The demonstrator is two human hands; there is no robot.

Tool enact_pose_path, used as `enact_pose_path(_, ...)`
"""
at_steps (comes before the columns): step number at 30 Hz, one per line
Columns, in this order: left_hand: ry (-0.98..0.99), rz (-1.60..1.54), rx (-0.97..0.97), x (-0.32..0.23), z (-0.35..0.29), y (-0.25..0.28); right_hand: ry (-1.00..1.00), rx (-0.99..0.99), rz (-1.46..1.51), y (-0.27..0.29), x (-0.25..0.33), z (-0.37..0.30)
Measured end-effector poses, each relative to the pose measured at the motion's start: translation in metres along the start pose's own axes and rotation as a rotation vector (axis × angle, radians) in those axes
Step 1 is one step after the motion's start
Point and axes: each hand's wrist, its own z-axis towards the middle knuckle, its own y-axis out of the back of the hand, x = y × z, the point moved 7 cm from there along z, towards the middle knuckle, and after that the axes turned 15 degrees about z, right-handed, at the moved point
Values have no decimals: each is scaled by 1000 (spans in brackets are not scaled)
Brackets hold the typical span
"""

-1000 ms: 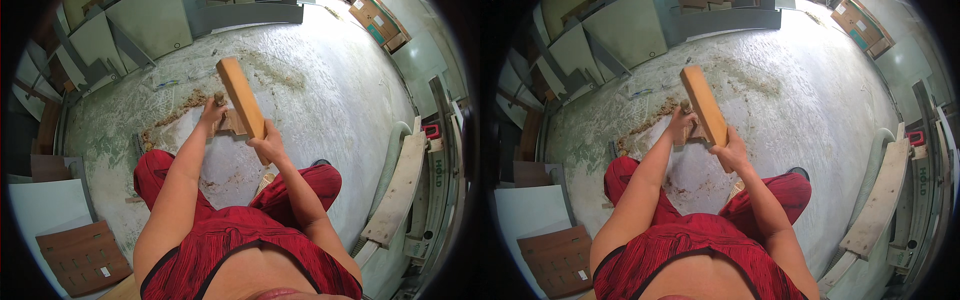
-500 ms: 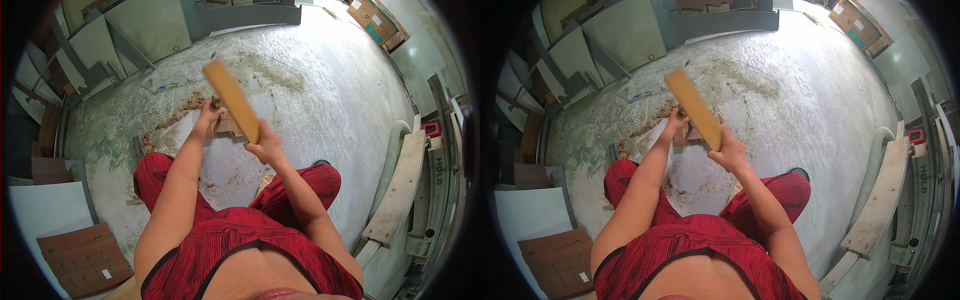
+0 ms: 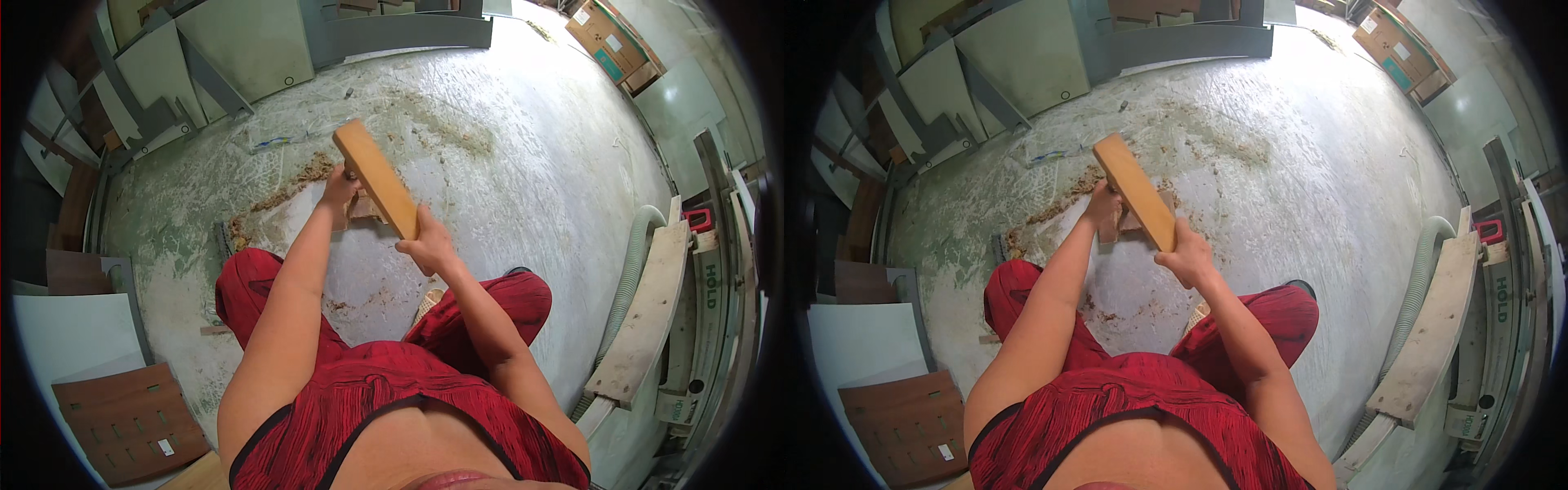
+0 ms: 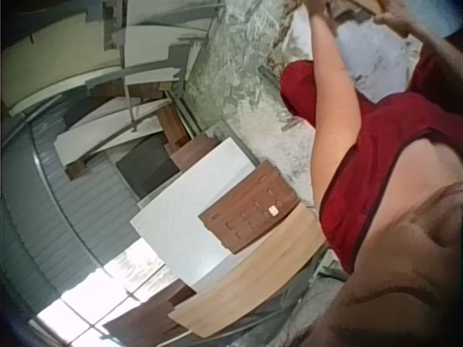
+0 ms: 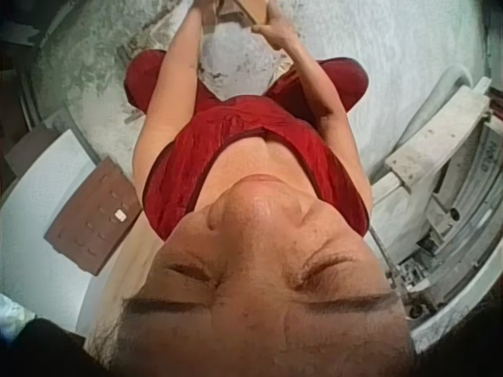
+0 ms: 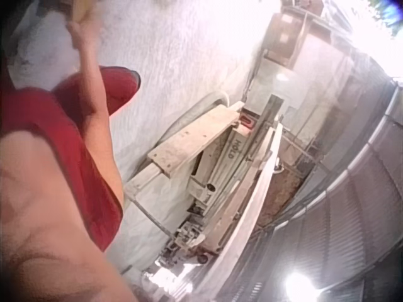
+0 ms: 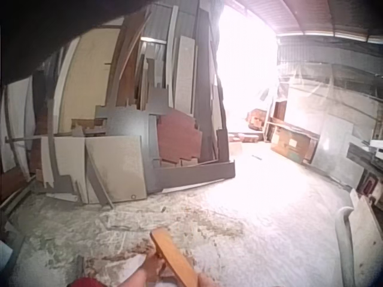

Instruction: Manually carving or shaping a piece of wood with a hand tool.

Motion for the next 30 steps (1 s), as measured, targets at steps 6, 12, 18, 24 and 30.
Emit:
enact_pose_path(6, -90, -433, 154, 59, 10, 72, 153, -17, 296, -11, 63, -5)
enact_pose_path(12, -115, 6, 28, 0, 1, 2, -158, 95, -112, -8, 2, 1)
enact_pose_path(18, 101, 338, -34, 30, 5, 30, 162, -68, 281, -1, 40, -5)
enact_pose_path(24, 245, -26, 32, 58, 6, 39, 68, -10, 50, -13, 24, -2)
enact_pose_path(30, 102, 421, -120, 3, -14, 31, -164, 30, 221, -9, -10, 8)
